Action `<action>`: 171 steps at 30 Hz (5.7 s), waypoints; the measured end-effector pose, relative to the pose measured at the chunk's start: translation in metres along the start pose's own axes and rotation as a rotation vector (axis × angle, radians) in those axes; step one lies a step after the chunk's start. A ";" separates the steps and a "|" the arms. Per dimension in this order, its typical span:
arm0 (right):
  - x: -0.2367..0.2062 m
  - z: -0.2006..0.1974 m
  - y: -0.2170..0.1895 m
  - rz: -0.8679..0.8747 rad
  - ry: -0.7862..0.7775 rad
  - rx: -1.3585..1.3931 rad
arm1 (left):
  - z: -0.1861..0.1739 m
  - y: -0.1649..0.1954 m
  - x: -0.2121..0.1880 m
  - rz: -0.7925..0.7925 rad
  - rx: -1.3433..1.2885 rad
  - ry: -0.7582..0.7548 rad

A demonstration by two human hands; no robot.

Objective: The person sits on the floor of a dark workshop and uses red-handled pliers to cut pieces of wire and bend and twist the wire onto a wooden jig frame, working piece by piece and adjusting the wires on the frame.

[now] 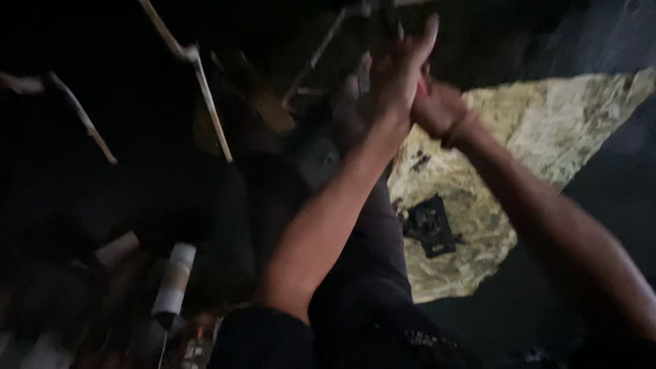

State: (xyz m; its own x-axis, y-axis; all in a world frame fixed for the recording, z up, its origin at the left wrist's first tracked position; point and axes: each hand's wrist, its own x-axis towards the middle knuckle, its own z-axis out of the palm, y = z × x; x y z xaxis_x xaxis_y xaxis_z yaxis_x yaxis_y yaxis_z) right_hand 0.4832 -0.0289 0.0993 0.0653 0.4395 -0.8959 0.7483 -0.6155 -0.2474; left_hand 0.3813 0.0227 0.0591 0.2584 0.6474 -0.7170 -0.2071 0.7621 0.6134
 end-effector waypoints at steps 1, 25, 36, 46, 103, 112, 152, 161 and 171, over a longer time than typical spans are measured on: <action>0.001 0.003 0.000 0.010 0.061 0.020 | -0.004 0.002 0.001 0.044 0.009 -0.032; -0.031 0.080 -0.142 -0.282 0.291 0.202 | -0.198 0.107 -0.062 0.142 0.252 0.113; 0.045 0.070 -0.175 -0.544 0.270 -0.052 | -0.206 0.127 -0.023 0.267 -0.001 -0.014; 0.055 0.096 -0.178 -0.276 0.203 0.195 | -0.201 0.132 -0.013 0.297 0.006 0.029; 0.077 0.145 -0.400 -0.307 0.046 -0.023 | -0.387 0.210 -0.037 0.494 0.255 0.254; 0.104 0.149 -0.399 -0.868 0.079 -0.525 | -0.375 0.227 -0.023 0.200 0.302 0.253; 0.028 0.048 -0.224 -0.414 0.061 0.044 | -0.284 0.167 0.022 0.334 0.771 0.139; 0.052 0.085 -0.226 -0.148 -0.020 0.200 | -0.290 0.177 0.004 0.241 0.582 0.173; 0.028 0.059 -0.247 -0.154 -0.015 0.165 | -0.281 0.184 0.011 0.487 0.517 0.207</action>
State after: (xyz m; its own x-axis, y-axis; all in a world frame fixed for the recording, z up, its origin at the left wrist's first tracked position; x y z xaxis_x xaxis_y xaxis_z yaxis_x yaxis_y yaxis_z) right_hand 0.2618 0.0969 0.1133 -0.0522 0.5277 -0.8478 0.6308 -0.6408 -0.4377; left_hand 0.0813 0.1726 0.0710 0.0570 0.9386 -0.3402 0.2313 0.3190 0.9191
